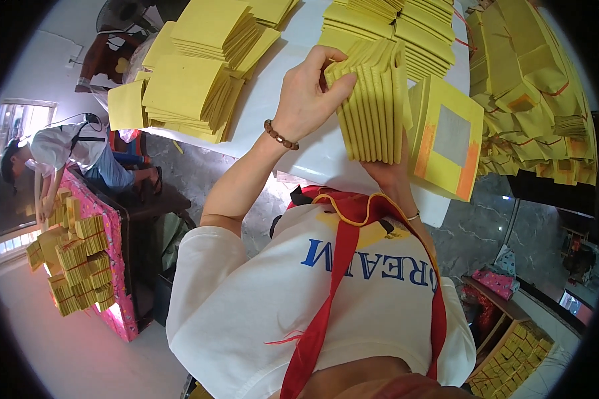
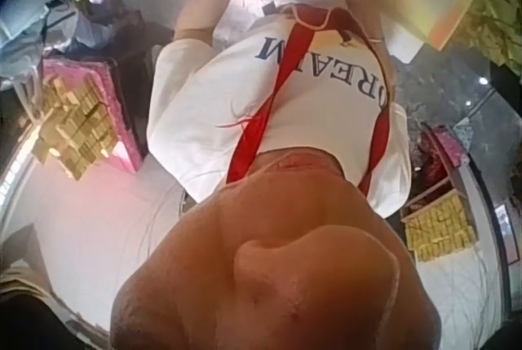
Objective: Folding individual sheets of yellow ritual paper with a silver foil center and stacking them into piles.
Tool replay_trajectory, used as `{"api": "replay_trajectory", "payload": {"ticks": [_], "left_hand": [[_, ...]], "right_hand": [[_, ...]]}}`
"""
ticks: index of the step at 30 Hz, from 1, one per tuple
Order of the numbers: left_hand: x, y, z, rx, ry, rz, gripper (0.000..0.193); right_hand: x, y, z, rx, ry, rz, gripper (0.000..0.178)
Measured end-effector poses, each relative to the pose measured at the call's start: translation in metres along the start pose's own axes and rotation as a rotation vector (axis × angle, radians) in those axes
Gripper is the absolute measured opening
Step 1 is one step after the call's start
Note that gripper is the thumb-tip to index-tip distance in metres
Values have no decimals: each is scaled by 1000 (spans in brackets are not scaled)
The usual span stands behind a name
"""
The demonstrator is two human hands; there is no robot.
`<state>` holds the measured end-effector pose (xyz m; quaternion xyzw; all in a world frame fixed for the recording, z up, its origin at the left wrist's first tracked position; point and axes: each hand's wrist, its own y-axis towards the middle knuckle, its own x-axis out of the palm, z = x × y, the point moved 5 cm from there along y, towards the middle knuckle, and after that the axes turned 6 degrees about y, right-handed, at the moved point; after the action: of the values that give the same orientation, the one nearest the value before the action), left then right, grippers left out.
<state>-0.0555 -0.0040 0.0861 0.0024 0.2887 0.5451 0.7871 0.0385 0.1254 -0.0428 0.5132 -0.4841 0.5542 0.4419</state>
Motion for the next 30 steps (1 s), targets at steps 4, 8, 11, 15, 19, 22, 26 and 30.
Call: {"api": "replay_trajectory", "payload": {"ticks": [4,8,11,15,19,22,26,30], "left_hand": [[2,-2,4,91,-10,77,34],[3,-1,9,48,75,35,35],[5,-1,6,61,125,55,38],[6,-3,1,131,193,109,43],[6,-2,-3,62,228,44,46],[7,-3,-3,16,340,-13,50],[8,-2,-51,-169,53,-137,53],[24,-33,-160,-723,-526,-500,52]], "right_hand": [[0,-3,1,-2,-9,107,50],[-6,-4,-4,-2,-39,134,50],[-2,-5,0,17,-23,96,49],[-7,-5,2,43,4,131,49],[-11,-2,1,35,-14,160,49],[-15,-1,0,-11,-73,200,49],[-38,-1,-17,-154,-282,327,46],[-53,2,-22,-239,-631,521,45]]}}
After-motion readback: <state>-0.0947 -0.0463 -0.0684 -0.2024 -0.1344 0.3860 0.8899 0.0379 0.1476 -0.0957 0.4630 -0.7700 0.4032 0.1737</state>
